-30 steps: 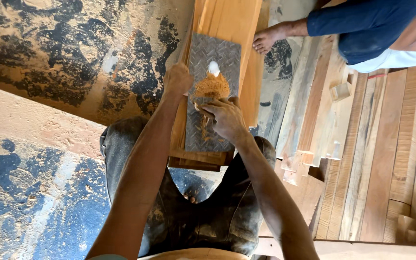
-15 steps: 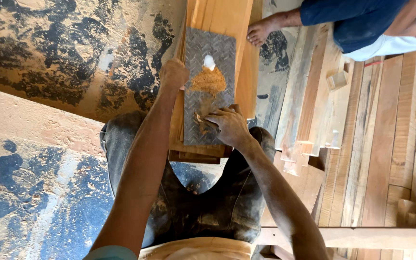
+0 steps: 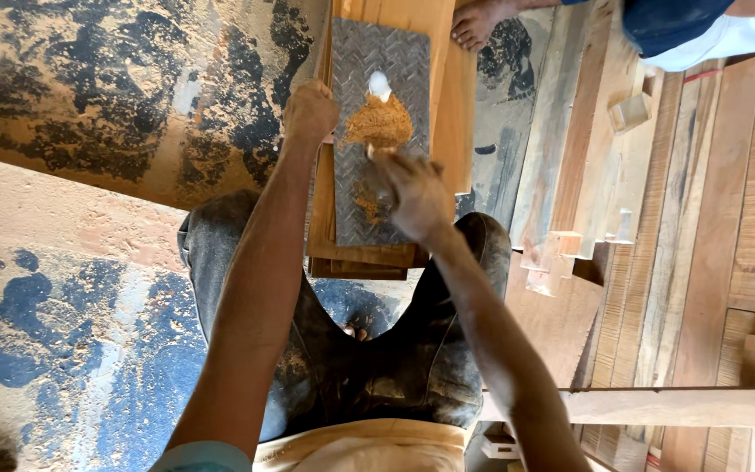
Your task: The person sands a wooden door using a sanding block and sandpaper, applying wood filler to surface imperfections and then sanding the area smooth.
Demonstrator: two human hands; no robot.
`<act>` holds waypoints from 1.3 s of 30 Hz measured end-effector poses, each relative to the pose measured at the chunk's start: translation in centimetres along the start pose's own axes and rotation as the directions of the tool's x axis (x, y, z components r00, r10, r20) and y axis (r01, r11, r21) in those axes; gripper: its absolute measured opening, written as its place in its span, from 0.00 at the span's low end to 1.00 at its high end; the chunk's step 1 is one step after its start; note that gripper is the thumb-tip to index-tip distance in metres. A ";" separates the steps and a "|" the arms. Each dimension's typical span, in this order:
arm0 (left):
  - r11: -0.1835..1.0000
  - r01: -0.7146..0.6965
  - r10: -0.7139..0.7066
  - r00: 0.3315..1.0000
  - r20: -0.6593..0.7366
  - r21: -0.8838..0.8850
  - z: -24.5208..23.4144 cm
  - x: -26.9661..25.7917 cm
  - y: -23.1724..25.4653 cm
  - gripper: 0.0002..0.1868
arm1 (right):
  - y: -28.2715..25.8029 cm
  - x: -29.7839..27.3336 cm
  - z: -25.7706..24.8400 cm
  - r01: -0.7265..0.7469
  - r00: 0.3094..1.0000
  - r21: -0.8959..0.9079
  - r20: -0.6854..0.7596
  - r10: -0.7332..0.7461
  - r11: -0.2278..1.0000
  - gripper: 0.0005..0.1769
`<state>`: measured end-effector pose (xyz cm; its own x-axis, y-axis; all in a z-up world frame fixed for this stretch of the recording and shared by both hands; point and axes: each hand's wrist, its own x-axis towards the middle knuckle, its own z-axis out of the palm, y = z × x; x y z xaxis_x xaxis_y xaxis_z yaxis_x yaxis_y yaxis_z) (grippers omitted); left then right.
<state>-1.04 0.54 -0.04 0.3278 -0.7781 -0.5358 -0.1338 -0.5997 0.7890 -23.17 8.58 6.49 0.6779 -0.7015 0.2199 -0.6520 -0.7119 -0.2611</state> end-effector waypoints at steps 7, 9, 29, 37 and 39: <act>0.999 0.013 -0.013 1.000 -0.007 0.052 0.1 0.1 0.1 0.11 | -3.4 -4.1 -3.0 -0.027 0.975 -0.024 0.219 0.032 0.999 0.13; 0.998 0.017 -0.016 1.000 -0.016 0.067 0.1 0.4 0.6 0.12 | -1.6 -2.2 -4.7 -0.337 0.854 0.008 0.424 0.302 0.941 0.18; 0.966 0.008 0.000 1.000 -0.031 0.258 1.2 1.4 0.2 0.09 | 2.8 0.4 -2.7 -0.130 0.880 -0.062 0.452 0.144 0.990 0.16; 0.975 0.028 -0.026 1.000 -0.012 0.222 0.9 1.0 0.3 0.09 | 0.7 -2.2 -4.0 -0.242 0.810 -0.117 0.523 0.267 0.963 0.27; 0.968 -0.004 0.010 1.000 -0.024 0.250 0.7 0.7 0.4 0.11 | -0.3 -2.1 -3.9 -0.348 0.743 -0.103 0.576 0.341 0.932 0.19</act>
<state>-1.54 -0.37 -0.31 0.3491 -0.7793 -0.5204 -0.3648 -0.6245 0.6906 -25.73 10.10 9.79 0.4772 -0.7444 -0.4670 -0.8782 -0.4231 -0.2230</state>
